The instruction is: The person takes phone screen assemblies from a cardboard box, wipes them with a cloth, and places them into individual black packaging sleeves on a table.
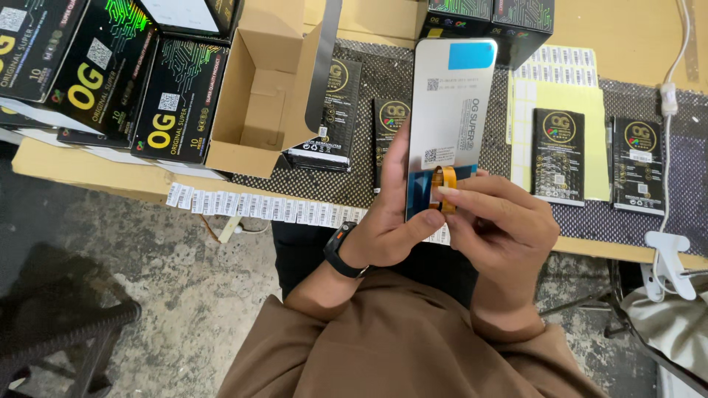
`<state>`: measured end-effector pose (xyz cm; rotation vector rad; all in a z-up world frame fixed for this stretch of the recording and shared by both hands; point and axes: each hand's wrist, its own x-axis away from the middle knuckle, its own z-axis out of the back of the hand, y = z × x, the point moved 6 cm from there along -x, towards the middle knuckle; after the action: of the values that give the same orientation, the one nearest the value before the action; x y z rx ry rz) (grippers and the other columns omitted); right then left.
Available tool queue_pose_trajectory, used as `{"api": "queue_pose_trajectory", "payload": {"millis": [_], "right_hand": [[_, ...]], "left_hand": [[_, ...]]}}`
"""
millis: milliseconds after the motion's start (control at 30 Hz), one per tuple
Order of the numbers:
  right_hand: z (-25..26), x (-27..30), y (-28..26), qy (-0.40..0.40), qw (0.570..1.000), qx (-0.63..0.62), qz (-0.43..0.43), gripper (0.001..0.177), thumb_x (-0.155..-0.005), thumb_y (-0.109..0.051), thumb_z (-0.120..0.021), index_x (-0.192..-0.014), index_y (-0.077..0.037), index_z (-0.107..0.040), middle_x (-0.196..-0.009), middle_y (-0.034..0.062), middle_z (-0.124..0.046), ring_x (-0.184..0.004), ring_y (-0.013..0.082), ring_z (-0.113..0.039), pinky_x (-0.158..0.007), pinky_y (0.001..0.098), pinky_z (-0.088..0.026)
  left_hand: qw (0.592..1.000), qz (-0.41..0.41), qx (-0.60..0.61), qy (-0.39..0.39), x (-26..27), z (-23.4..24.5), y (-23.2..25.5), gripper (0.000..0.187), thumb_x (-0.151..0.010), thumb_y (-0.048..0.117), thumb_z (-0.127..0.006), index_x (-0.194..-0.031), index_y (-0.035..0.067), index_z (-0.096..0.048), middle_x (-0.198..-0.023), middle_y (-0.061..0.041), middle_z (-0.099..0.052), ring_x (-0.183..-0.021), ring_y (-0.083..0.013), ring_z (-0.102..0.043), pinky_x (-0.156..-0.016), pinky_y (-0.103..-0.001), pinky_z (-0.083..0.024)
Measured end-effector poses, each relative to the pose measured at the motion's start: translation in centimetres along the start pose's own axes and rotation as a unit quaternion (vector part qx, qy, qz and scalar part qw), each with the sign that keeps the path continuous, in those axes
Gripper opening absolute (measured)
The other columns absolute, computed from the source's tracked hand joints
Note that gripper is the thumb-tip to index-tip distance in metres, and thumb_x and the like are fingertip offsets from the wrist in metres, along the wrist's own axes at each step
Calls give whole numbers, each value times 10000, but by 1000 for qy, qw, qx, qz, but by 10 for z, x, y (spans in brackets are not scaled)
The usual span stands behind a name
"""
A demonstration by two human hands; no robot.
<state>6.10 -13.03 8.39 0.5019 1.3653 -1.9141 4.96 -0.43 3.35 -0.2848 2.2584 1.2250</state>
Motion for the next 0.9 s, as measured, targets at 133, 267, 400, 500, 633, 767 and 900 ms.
{"api": "queue_pose_trajectory", "payload": {"millis": [133,267,400,500,633,767,900], "right_hand": [[1,1,0,-3,1000,-2,11,157,-924,83,-732,-1035,-29,-735,-988,195,-743,-767,196,-692,-1047,368,-580],[3,0,0,7,1000,-1,9,113,-924,30,-741,-1016,-36,-740,-982,189,-744,-789,200,-707,-1043,384,-588],[9,-5,1,9,1000,-22,-6,138,-888,57,-741,-1007,-13,-738,-977,220,-739,-783,221,-709,-649,257,-537],[14,-12,-2,6,999,-28,45,36,-911,21,-713,-944,28,-725,-881,241,-721,-708,244,-703,-612,265,-534],[19,-17,-5,47,997,-26,61,189,-982,-105,-662,-932,76,-686,-777,218,-696,-660,257,-647,-591,292,-471],[12,-9,3,-2,976,6,217,343,-992,-253,-628,-1119,64,-667,-967,232,-693,-892,383,-656,-881,479,-520],[-8,13,29,-66,991,-41,108,739,-1007,-293,-720,-1624,-188,-326,-1594,167,-372,-1404,371,-533,-1141,464,-533]], "left_hand": [[1000,14,-2,10,2,0,-2,929,-1076,268,-559,-1653,107,150,-1698,-167,-249,-1542,-325,-407,-1374,-505,-307],[1000,19,-14,11,0,-1,5,888,-1086,287,-536,-1654,99,122,-1716,-158,-201,-1574,-311,-345,-1375,-497,-287],[998,23,-53,-6,6,4,-1,961,-1010,135,-586,-1662,114,120,-1621,-175,-373,-1510,-279,-431,-1338,-453,-330],[998,32,-48,2,5,2,0,957,-983,26,-552,-1668,128,109,-1646,-155,-350,-1500,-270,-459,-1304,-431,-384],[998,60,-14,32,5,6,-8,962,-980,-12,-533,-1680,156,104,-1718,-86,-235,-1402,-200,-495,-1096,-346,-493],[997,14,58,44,-3,7,-1,989,-987,6,-616,-1669,147,87,-1693,-225,-282,-1553,-356,-412,-1346,-507,-364],[986,62,113,110,-1,20,-11,1055,-913,-112,-554,-1661,245,99,-1702,-216,-231,-1436,-384,-477,-1151,-541,-518]]}}
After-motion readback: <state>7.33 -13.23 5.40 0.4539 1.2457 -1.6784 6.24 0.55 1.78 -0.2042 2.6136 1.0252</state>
